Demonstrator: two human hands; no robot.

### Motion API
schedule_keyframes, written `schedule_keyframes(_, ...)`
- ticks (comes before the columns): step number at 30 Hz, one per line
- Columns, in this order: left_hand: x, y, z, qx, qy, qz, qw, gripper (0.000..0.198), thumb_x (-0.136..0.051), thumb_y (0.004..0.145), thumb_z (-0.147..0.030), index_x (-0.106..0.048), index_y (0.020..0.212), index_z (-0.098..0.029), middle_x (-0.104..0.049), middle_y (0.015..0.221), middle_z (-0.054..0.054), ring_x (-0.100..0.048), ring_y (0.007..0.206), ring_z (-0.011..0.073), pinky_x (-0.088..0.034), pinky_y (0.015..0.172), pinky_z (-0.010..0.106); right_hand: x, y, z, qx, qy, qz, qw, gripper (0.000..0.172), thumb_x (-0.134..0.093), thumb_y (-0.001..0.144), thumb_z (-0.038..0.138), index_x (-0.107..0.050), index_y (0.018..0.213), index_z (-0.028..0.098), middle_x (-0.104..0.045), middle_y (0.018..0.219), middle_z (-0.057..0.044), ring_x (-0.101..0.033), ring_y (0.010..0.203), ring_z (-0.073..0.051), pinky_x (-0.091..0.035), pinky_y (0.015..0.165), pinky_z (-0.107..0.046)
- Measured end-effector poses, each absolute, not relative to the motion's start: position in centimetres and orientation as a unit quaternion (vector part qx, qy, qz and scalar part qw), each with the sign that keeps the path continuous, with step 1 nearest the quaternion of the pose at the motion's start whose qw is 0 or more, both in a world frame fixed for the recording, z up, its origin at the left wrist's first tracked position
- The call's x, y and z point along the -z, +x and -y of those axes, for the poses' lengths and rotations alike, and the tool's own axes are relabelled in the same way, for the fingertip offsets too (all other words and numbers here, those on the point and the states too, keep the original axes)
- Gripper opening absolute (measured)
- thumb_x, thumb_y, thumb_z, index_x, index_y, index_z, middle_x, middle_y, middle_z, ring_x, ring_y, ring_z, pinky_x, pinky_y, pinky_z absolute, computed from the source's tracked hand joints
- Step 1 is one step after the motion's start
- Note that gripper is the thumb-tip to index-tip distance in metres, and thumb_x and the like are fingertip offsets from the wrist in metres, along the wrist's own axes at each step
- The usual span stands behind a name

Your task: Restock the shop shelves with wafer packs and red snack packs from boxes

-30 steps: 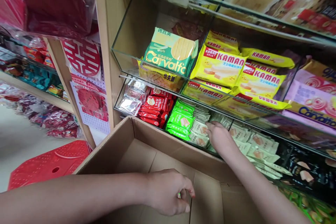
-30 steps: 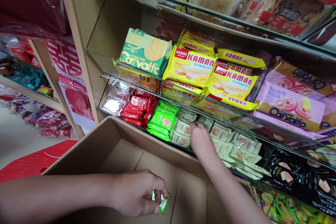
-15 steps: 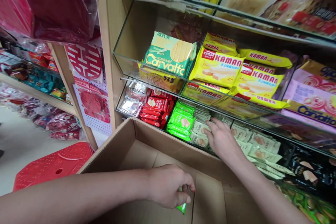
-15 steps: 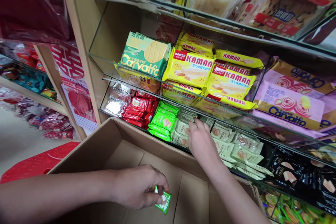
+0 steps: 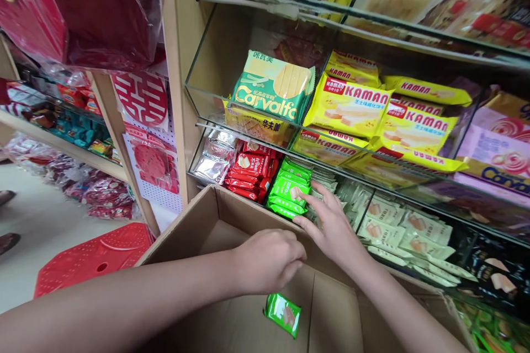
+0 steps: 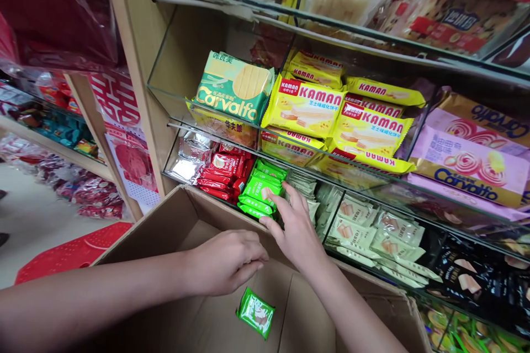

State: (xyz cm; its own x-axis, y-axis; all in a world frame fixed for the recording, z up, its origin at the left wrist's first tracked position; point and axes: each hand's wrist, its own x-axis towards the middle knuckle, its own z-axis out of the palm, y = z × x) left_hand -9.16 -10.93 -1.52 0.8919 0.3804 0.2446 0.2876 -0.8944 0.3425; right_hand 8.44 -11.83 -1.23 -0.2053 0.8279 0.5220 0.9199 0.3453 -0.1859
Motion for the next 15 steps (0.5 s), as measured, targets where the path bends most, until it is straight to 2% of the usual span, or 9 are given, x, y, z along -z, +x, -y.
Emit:
schedule_keyframes(3,0.9,-9.3,11.1,-0.192,0.958,-0.202,0.067,0.025,-0.039,0.083,-0.021,-0.059,0.098,-0.018,-0.058,0.091,0.006,-0.052,0.087,0.0187,-0.041,0.079,0.031,1.5,8.6,11.4,0.081,-0.556,0.773,0.295,0.030,-0.048,0.082,0.030,-0.054,0.109,0.019,-0.036,0.126,-0.014,-0.034,0.119,-0.026,-0.034,0.096,-0.044)
schedule_keyframes(8,1.0,-9.2,11.3,-0.196,0.944,-0.263,-0.045,0.040,-0.041,0.083,-0.027,-0.043,0.120,-0.012,-0.043,0.125,0.014,-0.036,0.116,0.0274,-0.028,0.097,0.045,1.8,8.8,11.3,0.079,-0.547,0.777,0.302,0.020,-0.044,0.082,0.026,-0.059,0.093,0.017,-0.035,0.127,-0.015,-0.035,0.119,-0.027,-0.034,0.096,-0.045)
schedule_keyframes(11,1.8,-9.1,11.1,-0.165,0.935,-0.300,-0.091,0.053,-0.044,0.082,-0.035,-0.034,0.128,-0.008,-0.031,0.136,0.018,-0.022,0.126,0.0319,-0.018,0.101,0.052,1.6,9.0,11.4,0.045,-0.544,0.778,0.311,0.025,-0.047,0.080,0.028,-0.055,0.102,0.018,-0.035,0.127,-0.014,-0.034,0.120,-0.026,-0.034,0.096,-0.045)
schedule_keyframes(15,2.4,-9.0,10.7,-0.130,0.936,-0.306,-0.116,0.058,-0.044,0.082,-0.036,-0.032,0.130,-0.008,-0.028,0.138,0.018,-0.020,0.127,0.0328,-0.019,0.101,0.053,1.2,9.3,11.4,-0.019,-0.560,0.746,0.361,0.035,-0.051,0.078,0.031,-0.049,0.111,0.019,-0.037,0.127,-0.013,-0.040,0.115,-0.025,-0.046,0.086,-0.040)
